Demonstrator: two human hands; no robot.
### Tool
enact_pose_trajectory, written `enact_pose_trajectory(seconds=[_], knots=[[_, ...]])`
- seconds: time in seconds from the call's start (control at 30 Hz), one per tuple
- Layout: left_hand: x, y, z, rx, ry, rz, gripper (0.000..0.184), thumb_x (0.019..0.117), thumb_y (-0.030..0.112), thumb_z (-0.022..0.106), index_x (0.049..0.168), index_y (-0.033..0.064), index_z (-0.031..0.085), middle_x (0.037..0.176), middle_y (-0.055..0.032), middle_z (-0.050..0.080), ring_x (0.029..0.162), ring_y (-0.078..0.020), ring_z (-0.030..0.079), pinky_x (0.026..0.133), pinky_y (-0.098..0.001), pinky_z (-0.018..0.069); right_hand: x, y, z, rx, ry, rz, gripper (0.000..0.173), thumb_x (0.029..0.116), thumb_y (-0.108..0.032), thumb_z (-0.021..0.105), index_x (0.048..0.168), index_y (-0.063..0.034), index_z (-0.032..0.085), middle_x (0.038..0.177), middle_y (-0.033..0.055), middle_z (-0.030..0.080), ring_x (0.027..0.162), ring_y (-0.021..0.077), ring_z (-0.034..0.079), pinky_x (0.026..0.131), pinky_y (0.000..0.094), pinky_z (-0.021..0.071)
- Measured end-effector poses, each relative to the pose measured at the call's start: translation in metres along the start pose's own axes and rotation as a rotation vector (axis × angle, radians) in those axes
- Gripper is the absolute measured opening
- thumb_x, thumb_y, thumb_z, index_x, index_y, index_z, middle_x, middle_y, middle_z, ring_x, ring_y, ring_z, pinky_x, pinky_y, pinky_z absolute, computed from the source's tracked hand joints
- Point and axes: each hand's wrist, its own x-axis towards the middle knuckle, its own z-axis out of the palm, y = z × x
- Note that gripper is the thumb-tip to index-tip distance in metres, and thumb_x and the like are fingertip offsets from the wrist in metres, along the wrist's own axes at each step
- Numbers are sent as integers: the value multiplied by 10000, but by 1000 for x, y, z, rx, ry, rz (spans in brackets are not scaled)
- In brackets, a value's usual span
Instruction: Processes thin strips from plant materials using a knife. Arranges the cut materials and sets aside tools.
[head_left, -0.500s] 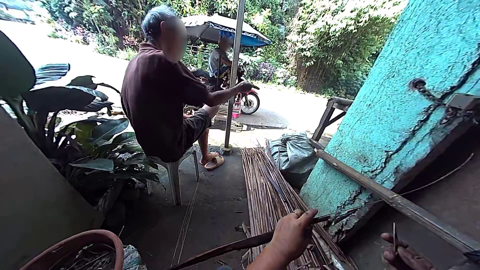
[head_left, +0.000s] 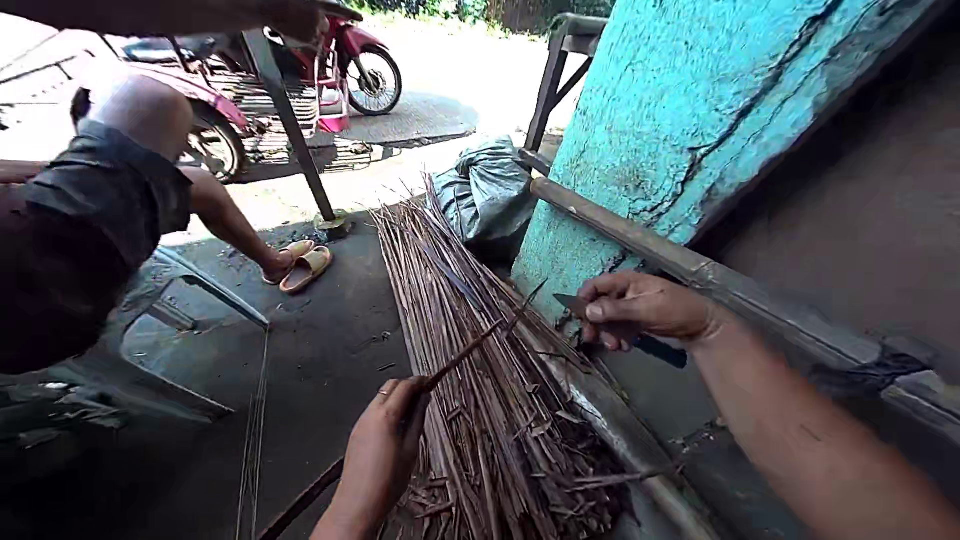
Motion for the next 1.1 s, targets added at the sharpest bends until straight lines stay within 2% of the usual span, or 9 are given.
enact_pose_trajectory(seconds=[0.07,0.17,0.27,0.4,0.5,0.6,0.7,0.83,1.1], knots=[[11,-9,5,73,55,0,301,1013,270,516,1198,156,724,1023,-42,710,863,-172,699,743,-397,596,26,-1,-23,-98,96,62,179,1050,-159,521,1063,-51,663,866,56,759,620,118,692,566,252,588],[30,-21,24,108,101,0,324,1009,288,496,1174,143,734,992,-32,705,849,-134,685,739,-316,581,58,1,-51,-161,434,118,160,1088,-122,484,1118,-5,589,881,107,742,677,187,729,623,321,631],[39,-26,46,73,81,-48,313,1000,282,515,1135,127,752,985,-58,721,850,-164,707,742,-349,597,94,-4,-86,-297,692,177,170,1081,-147,525,1134,11,558,932,127,728,800,210,752,765,390,644],[42,-28,66,38,25,-101,296,983,256,548,1116,106,765,985,-82,738,857,-225,728,743,-419,609,139,-7,-127,-659,681,227,228,1074,-182,547,1137,23,623,934,171,663,850,269,674,831,507,550],[43,-31,74,2,-2,-127,282,974,217,578,1130,70,761,1012,-125,741,901,-278,738,791,-460,608,158,12,-154,-833,706,200,238,1072,-221,559,1139,-15,657,917,185,681,807,318,679,764,563,553],[41,-35,81,-34,-38,-131,273,967,204,604,1140,63,763,1059,-131,750,980,-307,734,868,-489,587,171,24,-186,-1051,642,200,229,1040,-191,608,1064,18,699,1070,235,669,1046,412,646,928,631,494],[39,-36,85,-92,-75,-156,250,956,178,632,1124,48,764,1082,-145,751,1006,-324,731,895,-503,576,184,37,-202,-1088,583,164,190,998,-151,664,1025,28,721,1218,244,659,1224,417,586,1069,615,421],[37,-31,89,-174,-127,-240,238,947,154,661,1128,40,766,1062,-168,747,1009,-362,721,912,-541,559,187,58,-207,-959,579,178,235,1000,-202,661,1081,8,729,1453,235,542,1384,369,496,1123,550,419],[37,-30,96,-244,-221,-314,239,967,182,646,1129,59,771,1066,-165,745,1067,-359,706,1017,-545,512,182,67,-212,-825,641,235,276,1006,-233,601,1116,-20,737,1405,195,604,1378,246,524,1135,391,439]])
